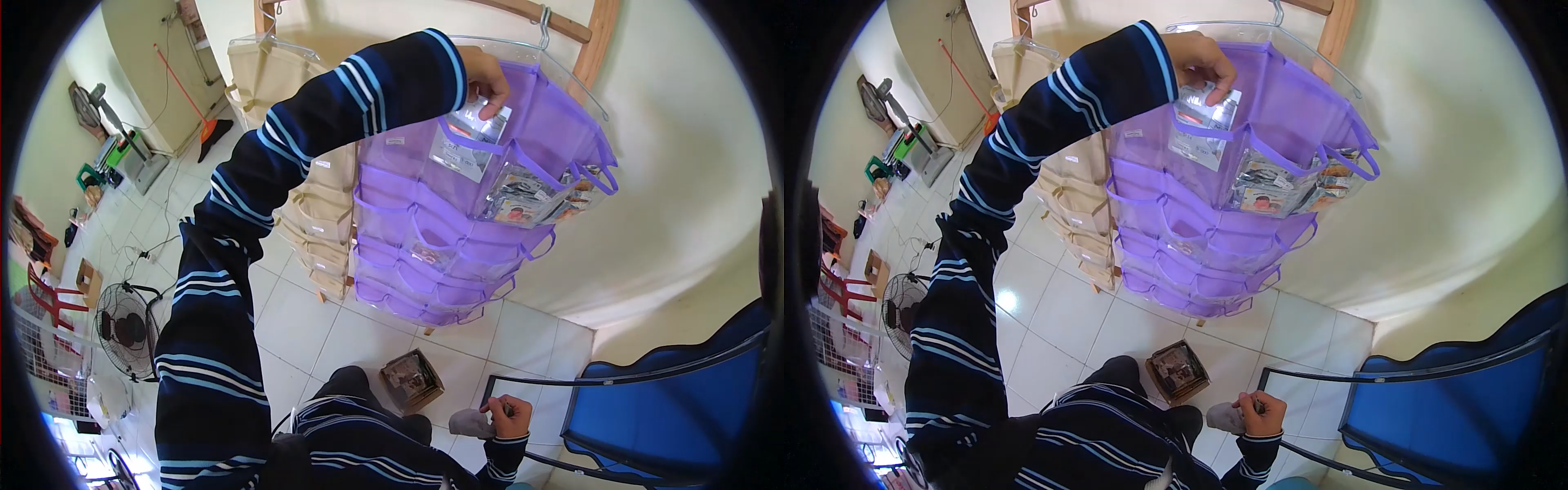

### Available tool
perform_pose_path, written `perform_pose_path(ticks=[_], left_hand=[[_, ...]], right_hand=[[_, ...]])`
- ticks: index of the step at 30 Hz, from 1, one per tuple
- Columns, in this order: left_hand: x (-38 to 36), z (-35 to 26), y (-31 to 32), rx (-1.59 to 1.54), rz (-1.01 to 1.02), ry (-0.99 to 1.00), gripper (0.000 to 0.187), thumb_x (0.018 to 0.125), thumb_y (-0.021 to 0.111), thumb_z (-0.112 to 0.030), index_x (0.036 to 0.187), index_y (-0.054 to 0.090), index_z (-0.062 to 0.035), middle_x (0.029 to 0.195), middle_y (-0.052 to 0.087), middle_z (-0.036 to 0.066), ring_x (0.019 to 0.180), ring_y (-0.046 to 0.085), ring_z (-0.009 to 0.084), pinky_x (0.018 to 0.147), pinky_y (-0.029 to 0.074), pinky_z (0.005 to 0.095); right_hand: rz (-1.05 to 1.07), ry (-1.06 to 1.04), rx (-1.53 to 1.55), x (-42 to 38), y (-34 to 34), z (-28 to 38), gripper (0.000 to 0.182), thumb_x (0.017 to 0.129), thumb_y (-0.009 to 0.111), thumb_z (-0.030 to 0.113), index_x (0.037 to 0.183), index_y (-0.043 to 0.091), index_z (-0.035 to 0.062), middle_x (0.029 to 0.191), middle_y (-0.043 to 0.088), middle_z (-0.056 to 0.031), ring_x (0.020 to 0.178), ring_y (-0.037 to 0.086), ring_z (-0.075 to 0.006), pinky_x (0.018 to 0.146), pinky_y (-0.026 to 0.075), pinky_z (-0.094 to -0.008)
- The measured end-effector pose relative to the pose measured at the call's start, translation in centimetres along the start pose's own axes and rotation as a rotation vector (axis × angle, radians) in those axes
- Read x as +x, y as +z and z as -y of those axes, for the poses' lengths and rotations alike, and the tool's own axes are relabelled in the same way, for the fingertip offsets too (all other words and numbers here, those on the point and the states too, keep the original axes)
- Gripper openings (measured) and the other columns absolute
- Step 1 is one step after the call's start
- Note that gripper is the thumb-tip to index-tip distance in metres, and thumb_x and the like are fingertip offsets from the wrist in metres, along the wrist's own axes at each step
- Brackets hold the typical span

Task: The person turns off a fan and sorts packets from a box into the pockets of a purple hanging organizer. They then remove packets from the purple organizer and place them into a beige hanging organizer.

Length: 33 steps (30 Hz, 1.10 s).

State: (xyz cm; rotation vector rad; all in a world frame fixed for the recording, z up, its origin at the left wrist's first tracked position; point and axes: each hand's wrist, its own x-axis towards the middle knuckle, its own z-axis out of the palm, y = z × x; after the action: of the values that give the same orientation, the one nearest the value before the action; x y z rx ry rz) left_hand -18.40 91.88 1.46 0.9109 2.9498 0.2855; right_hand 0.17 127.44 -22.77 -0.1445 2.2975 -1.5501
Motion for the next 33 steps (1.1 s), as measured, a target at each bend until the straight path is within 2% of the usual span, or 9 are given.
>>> perform_pose_path(ticks=[7,12,13,15,17,19,22,27,33], left_hand=[[-0.7,0.0,1.9,0.112,-0.115,0.149,0.025,0.058,0.042,0.010,0.070,0.054,-0.0070,0.073,0.057,0.009,0.071,0.054,0.0241,0.063,0.041,0.0308],[-8.6,-3.3,8.0,0.073,-1.199,0.164,0.015,0.059,0.047,-0.002,0.073,0.052,-0.0055,0.074,0.054,0.008,0.065,0.051,0.0239,0.059,0.041,0.0340],[-11.5,-3.5,11.2,-0.088,-0.789,0.261,0.017,0.058,0.048,0.001,0.074,0.051,-0.0030,0.074,0.053,0.009,0.064,0.051,0.0246,0.058,0.042,0.0327],[-12.8,-5.7,23.6,-0.522,-1.065,0.281,0.020,0.056,0.055,0.001,0.076,0.052,-0.0021,0.075,0.054,0.009,0.069,0.054,0.0249,0.064,0.043,0.0337],[-12.7,-9.3,35.1,-0.631,-0.761,-0.272,0.041,0.061,0.061,-0.015,0.097,0.045,-0.0032,0.094,0.050,0.013,0.083,0.050,0.0305,0.071,0.041,0.0385],[-14.2,-12.4,44.8,-0.332,-0.261,-0.631,0.061,0.063,0.059,-0.031,0.111,0.033,-0.0046,0.102,0.046,0.015,0.088,0.048,0.0337,0.071,0.041,0.0404],[-16.7,-12.9,56.7,-0.645,0.241,-0.783,0.072,0.064,0.055,-0.042,0.118,0.024,-0.0070,0.105,0.044,0.017,0.087,0.048,0.0362,0.071,0.041,0.0424],[-15.2,-9.3,55.9,-0.694,0.253,-1.099,0.031,0.072,0.047,-0.029,0.097,0.050,-0.0112,0.084,0.056,0.015,0.079,0.055,0.0324,0.066,0.045,0.0394],[-16.9,-5.1,60.3,-0.439,0.950,-0.574,0.034,0.077,0.040,-0.037,0.096,0.052,-0.0111,0.088,0.055,0.014,0.085,0.051,0.0294,0.071,0.041,0.0384]], right_hand=[[0.018,0.072,0.007,0.9,1.5,-1.2,0.021,0.069,0.055,0.008,0.052,0.052,-0.0025,0.048,0.053,-0.0068,0.043,0.044,-0.0079,0.044,0.035,-0.0211],[-0.224,0.275,-0.102,1.2,7.8,-13.4,0.021,0.066,0.059,0.016,0.055,0.054,-0.0007,0.051,0.055,-0.0096,0.047,0.050,-0.0133,0.044,0.038,-0.0264],[-0.286,0.371,-0.227,0.8,9.3,-17.5,0.022,0.065,0.061,0.019,0.059,0.056,-0.0009,0.056,0.056,-0.0102,0.054,0.054,-0.0154,0.049,0.041,-0.0286],[-0.321,0.738,-0.473,0.3,12.5,-23.6,0.035,0.062,0.066,0.030,0.075,0.058,-0.0016,0.067,0.058,-0.0099,0.066,0.056,-0.0187,0.061,0.043,-0.0296],[-0.193,1.044,-0.159,0.1,14.3,-30.0,0.066,0.050,0.069,0.048,0.093,0.054,0.0006,0.093,0.054,-0.0186,0.088,0.052,-0.0273,0.076,0.040,-0.0329],[-0.056,0.752,0.045,0.5,16.0,-33.8,0.070,0.051,0.067,0.048,0.101,0.050,0.0024,0.098,0.052,-0.0201,0.094,0.049,-0.0302,0.080,0.038,-0.0334],[-0.170,0.738,-0.133,4.1,17.9,-30.7,0.071,0.058,0.063,0.044,0.107,0.043,-0.0030,0.097,0.052,-0.0193,0.089,0.051,-0.0250,0.075,0.040,-0.0321],[-0.175,0.881,-0.149,8.2,19.4,-23.7,0.077,0.053,0.063,0.049,0.107,0.041,-0.0018,0.101,0.049,-0.0233,0.095,0.047,-0.0336,0.081,0.038,-0.0341],[-0.149,0.630,-0.063,7.7,18.8,-23.7,0.052,0.058,0.060,0.034,0.095,0.051,-0.0022,0.087,0.055,-0.0197,0.082,0.053,-0.0295,0.072,0.042,-0.0329]])
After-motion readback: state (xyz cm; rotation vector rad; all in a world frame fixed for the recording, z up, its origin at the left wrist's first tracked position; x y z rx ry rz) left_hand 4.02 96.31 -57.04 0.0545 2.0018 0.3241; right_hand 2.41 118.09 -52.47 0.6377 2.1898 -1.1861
